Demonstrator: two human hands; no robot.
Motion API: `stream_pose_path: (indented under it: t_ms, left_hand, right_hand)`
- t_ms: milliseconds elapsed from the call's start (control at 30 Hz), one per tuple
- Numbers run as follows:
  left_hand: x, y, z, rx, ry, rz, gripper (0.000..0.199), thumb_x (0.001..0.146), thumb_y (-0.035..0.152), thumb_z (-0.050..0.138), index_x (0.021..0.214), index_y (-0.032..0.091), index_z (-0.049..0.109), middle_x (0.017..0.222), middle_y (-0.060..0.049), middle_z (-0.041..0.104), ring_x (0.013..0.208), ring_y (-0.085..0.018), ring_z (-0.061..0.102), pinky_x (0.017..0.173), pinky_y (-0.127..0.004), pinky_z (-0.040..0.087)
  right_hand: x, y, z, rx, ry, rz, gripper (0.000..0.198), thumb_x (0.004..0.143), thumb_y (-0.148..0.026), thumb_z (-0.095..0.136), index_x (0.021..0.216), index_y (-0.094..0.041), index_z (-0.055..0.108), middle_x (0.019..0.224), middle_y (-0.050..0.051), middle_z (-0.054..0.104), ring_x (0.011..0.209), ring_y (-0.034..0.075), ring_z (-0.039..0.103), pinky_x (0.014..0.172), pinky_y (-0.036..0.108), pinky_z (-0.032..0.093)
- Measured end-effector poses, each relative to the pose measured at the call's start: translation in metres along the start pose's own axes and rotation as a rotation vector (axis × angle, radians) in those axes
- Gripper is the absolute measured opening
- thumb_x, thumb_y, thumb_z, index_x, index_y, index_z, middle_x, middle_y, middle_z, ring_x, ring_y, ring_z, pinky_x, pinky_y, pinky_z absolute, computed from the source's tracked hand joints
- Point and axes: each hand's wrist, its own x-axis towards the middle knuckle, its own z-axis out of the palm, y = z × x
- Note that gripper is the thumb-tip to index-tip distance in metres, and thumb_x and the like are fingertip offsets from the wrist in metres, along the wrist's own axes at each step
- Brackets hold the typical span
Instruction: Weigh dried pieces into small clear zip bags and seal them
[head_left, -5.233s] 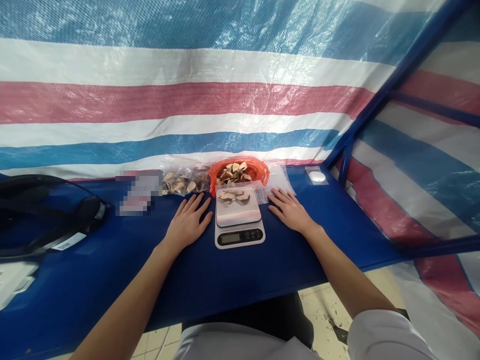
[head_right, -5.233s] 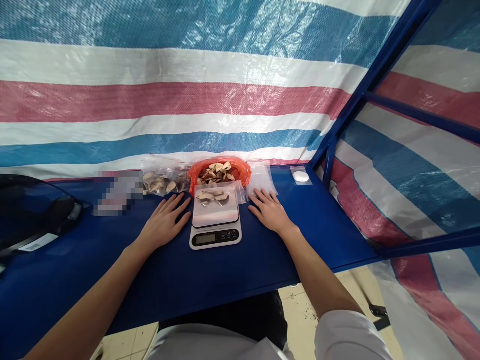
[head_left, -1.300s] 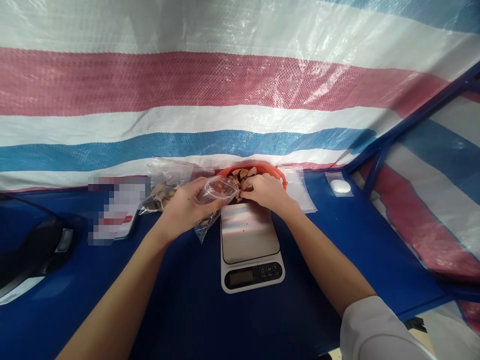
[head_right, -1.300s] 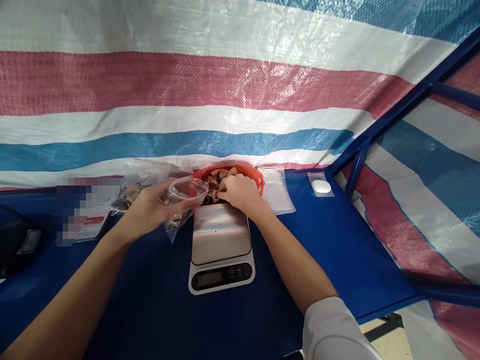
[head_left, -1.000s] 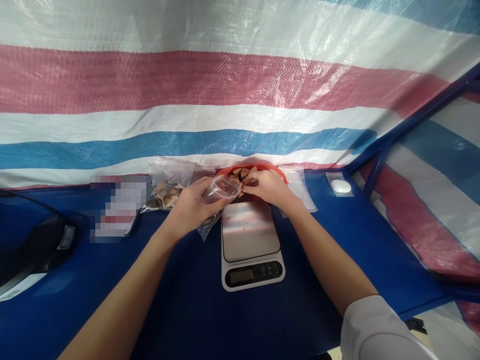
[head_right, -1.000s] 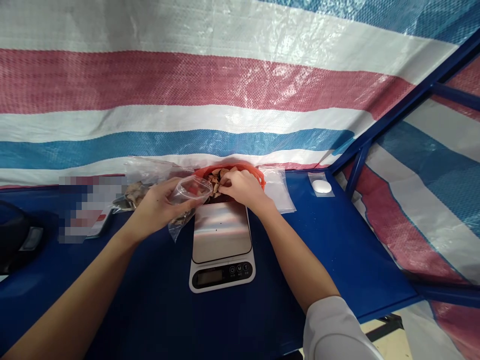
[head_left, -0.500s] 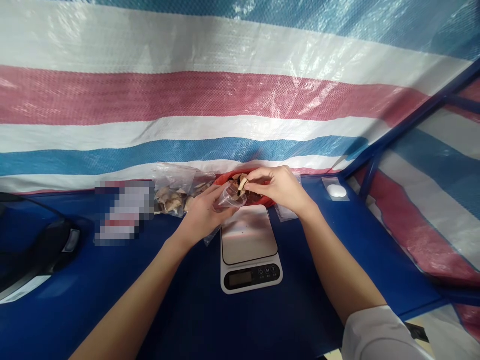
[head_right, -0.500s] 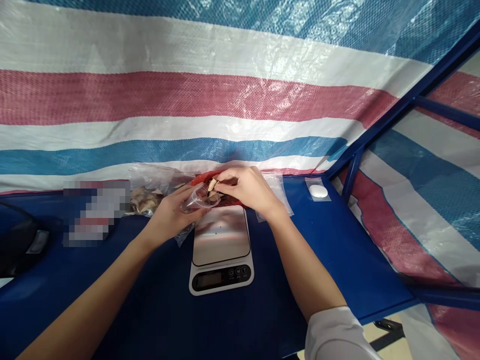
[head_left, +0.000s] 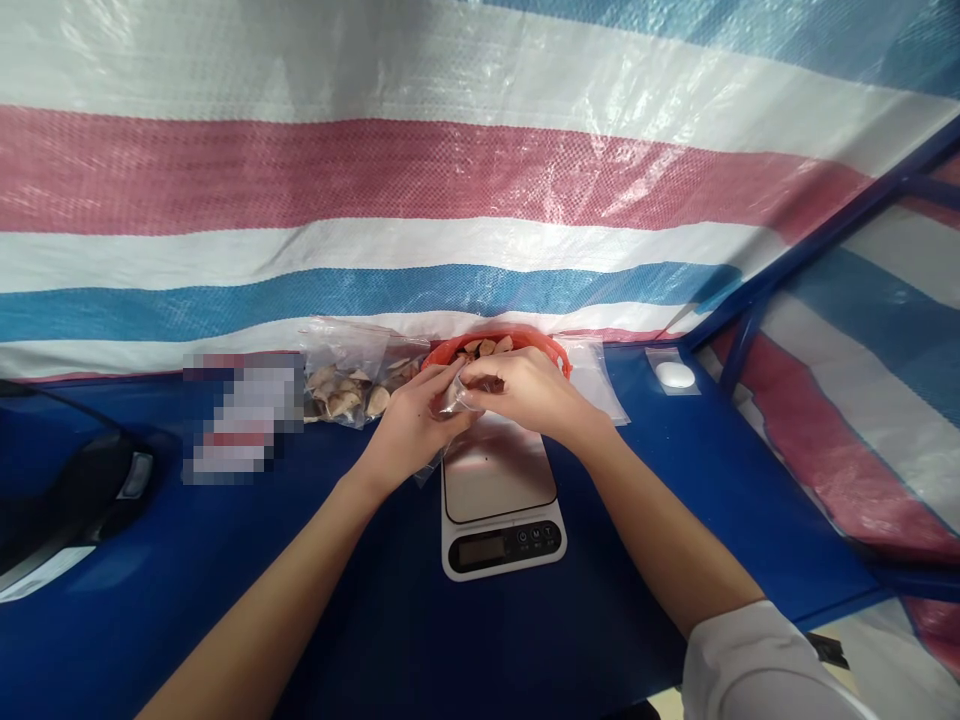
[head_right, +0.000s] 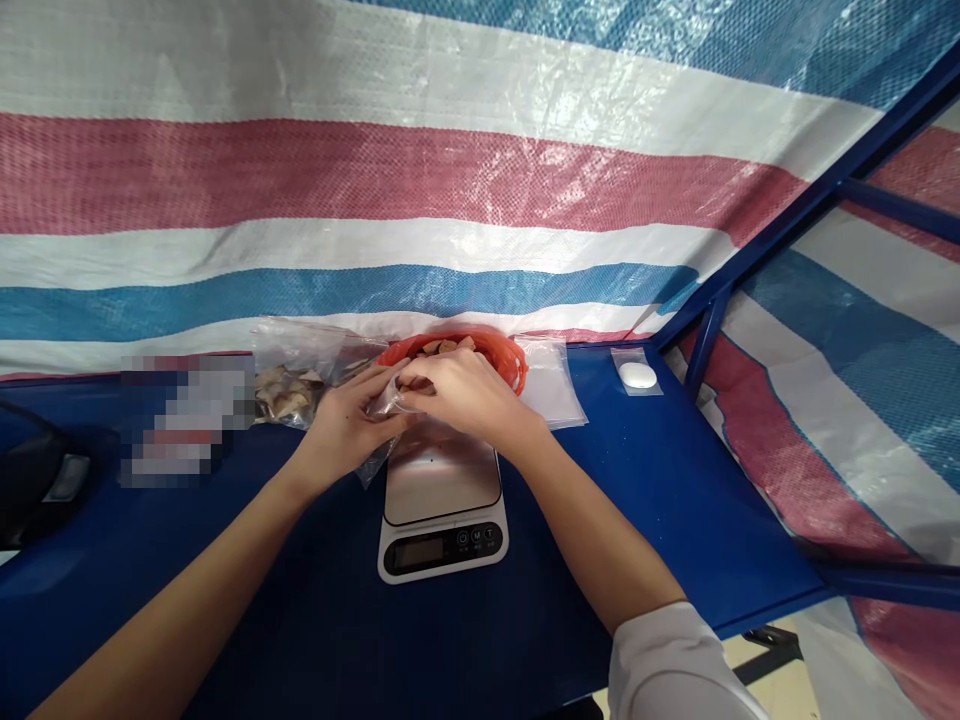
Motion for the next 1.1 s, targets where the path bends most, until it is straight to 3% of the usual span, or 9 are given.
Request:
stream_pose_path:
  t_ms: [333, 567, 800, 1100]
  left_hand:
    - [0.0, -0.003, 0.001, -0.063, 0.004, -0.062, 0.062, 0.078, 0.049, 0.075, 0.132, 0.021, 0.067, 0.129, -0.009, 0.07, 0.124, -0.031, 0.062, 0.105, -0.043, 0.051]
    - [0.0, 0.0, -0.001, -0.1, 0.027, -0.032, 0.048, 0.082, 0.047, 0.076, 0.124, 0.024, 0.071, 0.133, -0.008, 0.069, 0.126, -0.03, 0.062, 0.107, -0.042, 0.05]
    - [-0.001, -0.001, -0.001, -0.056, 0.068, 0.021, 0.036, 0.086, 0.045, 0.071, 0.116, 0.024, 0.073, 0.129, -0.008, 0.071, 0.123, -0.029, 0.064, 0.107, -0.043, 0.05]
    - [-0.003, 0.009, 0.011, 0.015, 0.077, 0.034, 0.046, 0.083, 0.048, 0.071, 0.122, 0.022, 0.071, 0.129, -0.01, 0.07, 0.119, -0.03, 0.066, 0.106, -0.044, 0.052]
  right_hand:
    - [-0.001, 0.001, -0.002, 0.004, -0.004, -0.01, 0.014, 0.089, -0.023, 0.067, 0.085, -0.03, 0.078, 0.074, -0.001, 0.067, 0.084, 0.02, 0.063, 0.075, 0.032, 0.044]
    - [-0.007, 0.003, -0.011, 0.161, 0.056, -0.051, 0.017, 0.094, -0.026, 0.064, 0.094, -0.026, 0.081, 0.089, 0.0, 0.075, 0.078, 0.015, 0.064, 0.074, 0.027, 0.046]
    - [-0.015, 0.004, -0.019, 0.13, 0.069, -0.034, 0.018, 0.095, -0.026, 0.063, 0.096, -0.024, 0.081, 0.089, 0.001, 0.075, 0.077, 0.014, 0.064, 0.073, 0.026, 0.045]
    - [-0.034, 0.008, -0.012, 0.224, 0.153, 0.003, 0.018, 0.089, -0.034, 0.073, 0.102, -0.027, 0.081, 0.088, 0.001, 0.078, 0.081, 0.018, 0.07, 0.075, 0.029, 0.053]
